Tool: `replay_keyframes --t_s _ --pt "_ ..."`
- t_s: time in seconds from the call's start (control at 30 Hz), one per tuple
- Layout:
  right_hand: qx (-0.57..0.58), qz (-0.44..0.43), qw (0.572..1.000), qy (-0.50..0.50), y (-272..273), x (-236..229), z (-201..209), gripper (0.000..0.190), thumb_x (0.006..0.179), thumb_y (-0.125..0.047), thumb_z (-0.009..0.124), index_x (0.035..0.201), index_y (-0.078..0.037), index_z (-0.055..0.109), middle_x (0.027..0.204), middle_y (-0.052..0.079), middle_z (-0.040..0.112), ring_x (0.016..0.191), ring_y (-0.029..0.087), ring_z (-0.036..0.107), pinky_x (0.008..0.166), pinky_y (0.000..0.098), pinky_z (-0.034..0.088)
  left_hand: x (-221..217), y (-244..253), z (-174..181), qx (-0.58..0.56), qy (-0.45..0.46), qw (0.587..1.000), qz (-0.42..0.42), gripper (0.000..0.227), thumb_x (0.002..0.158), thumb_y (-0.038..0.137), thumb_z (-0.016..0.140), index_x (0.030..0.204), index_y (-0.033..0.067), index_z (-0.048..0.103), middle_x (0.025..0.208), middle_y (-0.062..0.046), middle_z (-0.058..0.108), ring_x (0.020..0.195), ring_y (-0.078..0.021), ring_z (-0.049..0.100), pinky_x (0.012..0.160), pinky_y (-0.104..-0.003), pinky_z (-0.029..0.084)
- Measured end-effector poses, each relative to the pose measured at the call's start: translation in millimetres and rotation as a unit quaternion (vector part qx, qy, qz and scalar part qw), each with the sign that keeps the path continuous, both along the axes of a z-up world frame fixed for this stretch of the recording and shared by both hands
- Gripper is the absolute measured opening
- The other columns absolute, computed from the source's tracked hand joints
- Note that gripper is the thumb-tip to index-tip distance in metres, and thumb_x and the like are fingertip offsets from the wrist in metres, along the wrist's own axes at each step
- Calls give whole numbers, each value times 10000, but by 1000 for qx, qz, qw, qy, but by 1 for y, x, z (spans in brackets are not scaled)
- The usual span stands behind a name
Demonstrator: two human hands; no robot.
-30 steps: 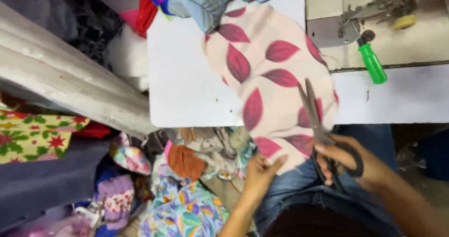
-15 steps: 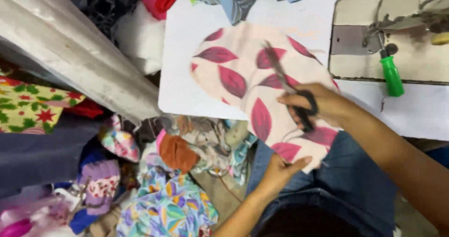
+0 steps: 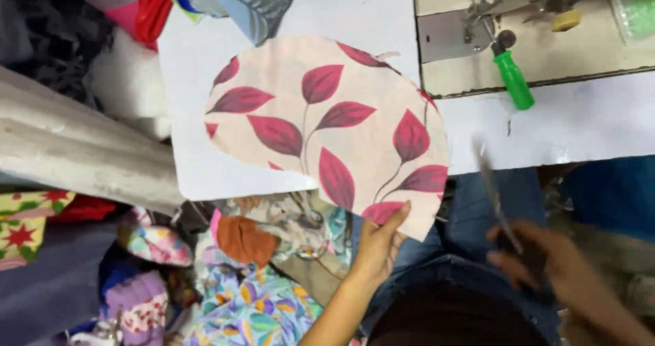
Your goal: The person uses shears to cut a floral-patterned piece of fabric on a work surface next to a sewing machine.
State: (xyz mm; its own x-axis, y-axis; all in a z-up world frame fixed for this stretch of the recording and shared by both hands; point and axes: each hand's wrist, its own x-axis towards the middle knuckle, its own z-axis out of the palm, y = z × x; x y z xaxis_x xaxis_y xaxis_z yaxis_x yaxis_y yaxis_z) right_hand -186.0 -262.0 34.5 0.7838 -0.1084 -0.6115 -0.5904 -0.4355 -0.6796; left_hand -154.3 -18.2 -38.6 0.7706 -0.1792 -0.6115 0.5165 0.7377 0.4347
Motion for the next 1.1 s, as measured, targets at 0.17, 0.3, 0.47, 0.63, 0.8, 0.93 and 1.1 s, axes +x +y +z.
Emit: replay_keyframes --t_s 0.17,0.3,0.47,0.63,0.8,0.93,1.1 --pt "6 -27 979 201 3 -40 -23 274 861 -94 890 1127 -79 829 650 220 722 605 293 698 655 363 532 -6 -4 6 -46 37 998 11 82 951 -28 715 1030 -24 697 959 -152 778 818 -199 761 733 -306 651" --pt "160 22 985 63 12 -41 -52 324 842 -178 841 1147 -99 765 635 125 706 573 198 691 601 317 525 -8 -2 5 -35 23 999 1 79 956 -27 709 1032 -46 709 976 -163 781 844 -197 762 770 -305 652" --pt "171 26 985 6 35 0 -42 306 876 -258 749 1133 -92 729 552 138 726 478 198 705 518 311 501 -11 4 -1 5 -1 1000 -10 89 950 -23 711 1036 -46 712 996 -169 783 884 -213 758 822 -334 641" --pt "194 9 981 10 38 14 -43 324 884 -227 743 1157 -55 713 617 139 690 493 225 697 563 326 582 -20 8 -3 9 34 999 -18 119 927 -47 722 1043 -62 705 1030 -194 783 912 -238 760 855 -344 638" --pt "193 -14 981 25 45 24 -36 291 877 -207 763 1112 -45 706 585 147 684 482 226 666 559 342 562 -29 12 -6 25 58 997 -37 145 908 -47 738 1050 -69 717 1042 -204 787 940 -253 758 891 -355 628" --pt "179 -6 984 -2 45 26 -39 242 884 -229 759 1022 -42 691 578 132 695 487 209 682 575 320 560 -39 15 -16 52 46 997 -42 91 907 -35 764 977 -14 710 958 -155 784 894 -227 754 850 -361 628" --pt "159 -4 986 41 48 32 -30 313 845 -293 790 1047 -62 729 675 121 709 573 203 694 580 315 518 -42 14 -20 49 30 997 -43 102 906 -36 756 999 -22 717 996 -172 785 935 -250 756 900 -387 626"
